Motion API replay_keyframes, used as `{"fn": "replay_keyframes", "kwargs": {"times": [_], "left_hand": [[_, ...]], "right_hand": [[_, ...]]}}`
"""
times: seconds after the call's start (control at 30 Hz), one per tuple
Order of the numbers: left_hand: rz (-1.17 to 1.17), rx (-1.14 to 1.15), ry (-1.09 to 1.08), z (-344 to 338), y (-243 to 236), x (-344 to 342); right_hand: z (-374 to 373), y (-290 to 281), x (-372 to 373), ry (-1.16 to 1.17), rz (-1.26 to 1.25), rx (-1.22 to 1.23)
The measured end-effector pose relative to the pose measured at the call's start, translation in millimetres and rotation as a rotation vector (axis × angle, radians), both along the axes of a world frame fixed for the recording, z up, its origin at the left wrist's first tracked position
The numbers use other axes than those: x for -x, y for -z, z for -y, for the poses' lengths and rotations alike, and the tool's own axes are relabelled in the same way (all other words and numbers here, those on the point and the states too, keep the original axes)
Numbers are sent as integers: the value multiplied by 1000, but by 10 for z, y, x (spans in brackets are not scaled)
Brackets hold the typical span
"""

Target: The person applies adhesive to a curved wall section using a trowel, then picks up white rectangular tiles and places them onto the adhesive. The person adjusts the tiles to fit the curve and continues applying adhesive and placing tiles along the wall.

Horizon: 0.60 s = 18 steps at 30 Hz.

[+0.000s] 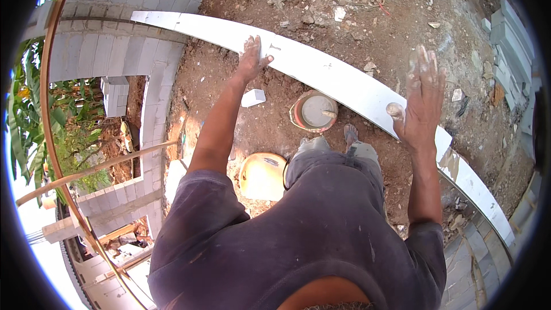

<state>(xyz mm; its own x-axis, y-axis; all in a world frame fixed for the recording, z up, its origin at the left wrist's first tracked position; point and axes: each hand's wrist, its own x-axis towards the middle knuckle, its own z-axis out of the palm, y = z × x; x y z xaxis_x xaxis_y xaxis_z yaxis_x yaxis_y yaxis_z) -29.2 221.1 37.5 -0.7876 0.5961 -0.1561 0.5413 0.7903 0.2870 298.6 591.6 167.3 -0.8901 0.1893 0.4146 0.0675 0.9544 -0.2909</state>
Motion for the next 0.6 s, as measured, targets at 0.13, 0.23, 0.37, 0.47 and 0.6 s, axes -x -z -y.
{"fn": "replay_keyframes", "kwargs": {"times": [0.13, 0.23, 0.37, 0.47, 0.6], "left_hand": [[-22, 12, 44, -97, 74, 131], [55, 72, -45, -71, -75, -2], [74, 76, -111, -11, -126, -107], [76, 51, -63, -293, 3, 65], [91, 66, -147, -64, -15, -62]], "right_hand": [[329, 914, 317, -165, 525, -62], [429, 573, 459, -156, 494, -69], [569, 266, 708, -211, 229, 20], [644, 943, 760, -227, 528, -98], [769, 585, 890, -286, 289, -104]]}}
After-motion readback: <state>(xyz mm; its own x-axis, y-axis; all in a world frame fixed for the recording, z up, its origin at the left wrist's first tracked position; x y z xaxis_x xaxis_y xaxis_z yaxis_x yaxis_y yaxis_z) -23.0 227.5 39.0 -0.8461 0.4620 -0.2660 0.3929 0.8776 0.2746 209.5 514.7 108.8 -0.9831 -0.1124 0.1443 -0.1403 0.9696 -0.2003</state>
